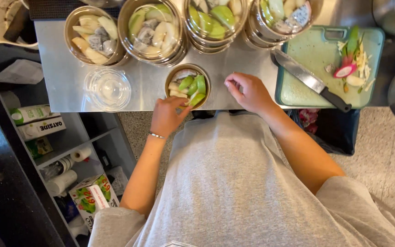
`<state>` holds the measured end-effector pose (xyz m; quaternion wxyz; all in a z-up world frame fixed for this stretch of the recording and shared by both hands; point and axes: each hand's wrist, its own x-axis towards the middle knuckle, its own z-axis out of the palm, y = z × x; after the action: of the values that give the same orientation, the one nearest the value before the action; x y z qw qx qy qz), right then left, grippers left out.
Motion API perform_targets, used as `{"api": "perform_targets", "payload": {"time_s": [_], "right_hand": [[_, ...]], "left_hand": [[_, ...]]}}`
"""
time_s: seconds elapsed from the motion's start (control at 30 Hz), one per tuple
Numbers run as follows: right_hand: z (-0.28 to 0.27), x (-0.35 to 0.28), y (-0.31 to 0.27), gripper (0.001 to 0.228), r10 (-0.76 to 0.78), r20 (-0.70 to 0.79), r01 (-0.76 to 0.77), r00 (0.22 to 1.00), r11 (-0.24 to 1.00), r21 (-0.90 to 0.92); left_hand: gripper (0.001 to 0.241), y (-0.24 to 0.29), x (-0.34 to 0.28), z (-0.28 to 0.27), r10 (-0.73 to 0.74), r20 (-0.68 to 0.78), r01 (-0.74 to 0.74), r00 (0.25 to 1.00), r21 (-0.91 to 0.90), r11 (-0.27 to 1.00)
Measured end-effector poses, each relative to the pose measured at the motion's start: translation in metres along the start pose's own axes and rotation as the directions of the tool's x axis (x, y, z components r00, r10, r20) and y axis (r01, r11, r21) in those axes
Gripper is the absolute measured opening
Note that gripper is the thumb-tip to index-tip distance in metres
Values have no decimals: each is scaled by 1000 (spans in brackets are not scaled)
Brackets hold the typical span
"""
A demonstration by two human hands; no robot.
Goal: The person assembles fruit cups by placing sliced pears, dragon fruit, and guava into paper cups. They use a knife to cut dragon fruit on a cutting board and arrange the pieces inside the cups before sealing them with clear plastic lids.
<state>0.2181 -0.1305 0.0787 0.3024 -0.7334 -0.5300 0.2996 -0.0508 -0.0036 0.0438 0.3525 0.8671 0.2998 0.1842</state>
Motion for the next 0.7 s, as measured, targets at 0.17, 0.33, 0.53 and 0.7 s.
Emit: {"api": "perform_targets", "payload": {"time_s": [0.17,0.33,0.53,0.7], "right_hand": [[11,-22,16,19,-46,37,46,998,999,5],[-2,-54,36,15,-33,-73,35,997,999,25],[-23,-84,53,20,269,-129,-237,955,946,219],[-8,-74,44,14,171,43,-176,984,931,320]], "left_hand": [[16,13,4,19,53,10,-53,999,10,999],[18,-2,-17,10,-202,-113,191,973,-106,976],[9,-59,-48,7,-581,-90,431,809,-583,689],[15,-99,-83,-9,-378,-526,436,762,-14,900]]}}
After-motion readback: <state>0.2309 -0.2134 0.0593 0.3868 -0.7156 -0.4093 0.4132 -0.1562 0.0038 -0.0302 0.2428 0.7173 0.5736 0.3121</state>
